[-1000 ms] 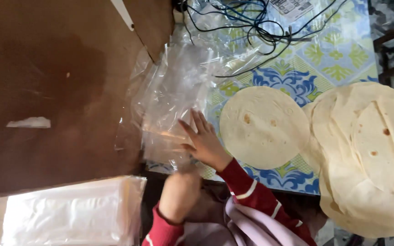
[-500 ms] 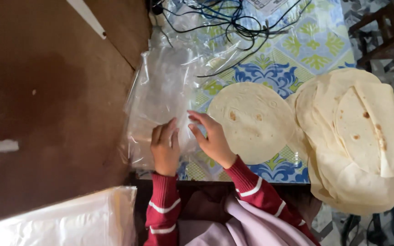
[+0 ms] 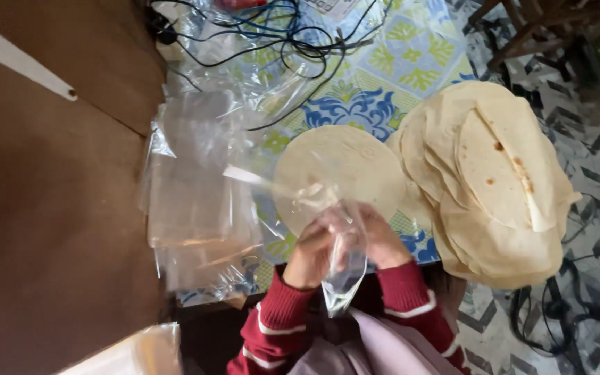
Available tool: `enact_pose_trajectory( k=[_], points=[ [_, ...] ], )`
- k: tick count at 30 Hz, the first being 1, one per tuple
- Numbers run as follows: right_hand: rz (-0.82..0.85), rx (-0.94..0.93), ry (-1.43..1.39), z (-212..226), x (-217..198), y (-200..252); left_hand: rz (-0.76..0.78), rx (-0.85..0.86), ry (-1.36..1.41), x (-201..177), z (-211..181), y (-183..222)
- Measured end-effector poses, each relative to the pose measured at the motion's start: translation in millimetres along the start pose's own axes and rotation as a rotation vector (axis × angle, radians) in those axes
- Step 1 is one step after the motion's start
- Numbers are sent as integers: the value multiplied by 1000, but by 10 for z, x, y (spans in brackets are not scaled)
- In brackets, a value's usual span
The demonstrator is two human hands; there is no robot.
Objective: The person packages individual tortillas by hand, placing each one into a clear plastic bag on a table and smoothing the bags flat.
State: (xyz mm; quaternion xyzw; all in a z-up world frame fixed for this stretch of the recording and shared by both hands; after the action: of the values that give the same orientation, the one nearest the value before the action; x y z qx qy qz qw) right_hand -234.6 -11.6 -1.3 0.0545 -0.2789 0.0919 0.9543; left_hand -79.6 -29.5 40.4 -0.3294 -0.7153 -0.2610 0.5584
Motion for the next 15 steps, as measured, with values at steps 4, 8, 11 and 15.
enact_pose_trajectory(
  k=[4,8,11,15],
  points=[
    [-483,-87,229,724,22,-51,-406,129,-558,-786,84,-412],
    [-688,-178,358,866,-242,-105,-384,478,-746,-1133,-244,-682],
    [-843,-182,596,781,-390,-199,-438,406,-642,-765,-398,-645],
    [-509,-122,737,625,-160,-360,-296,338,-961,-314,-281,-594]
  ],
)
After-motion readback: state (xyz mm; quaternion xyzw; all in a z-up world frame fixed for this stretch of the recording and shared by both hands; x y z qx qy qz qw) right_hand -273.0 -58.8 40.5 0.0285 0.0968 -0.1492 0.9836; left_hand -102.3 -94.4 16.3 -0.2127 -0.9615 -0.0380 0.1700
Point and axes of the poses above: each hand's wrist, its own y-axis away from the middle knuckle, its own x-axis out of the palm, z = x × y, the point moved 3 cm from there along -y, towards the middle knuckle, and after that the axes turned 8 degrees about y, right-handed, at the moved point
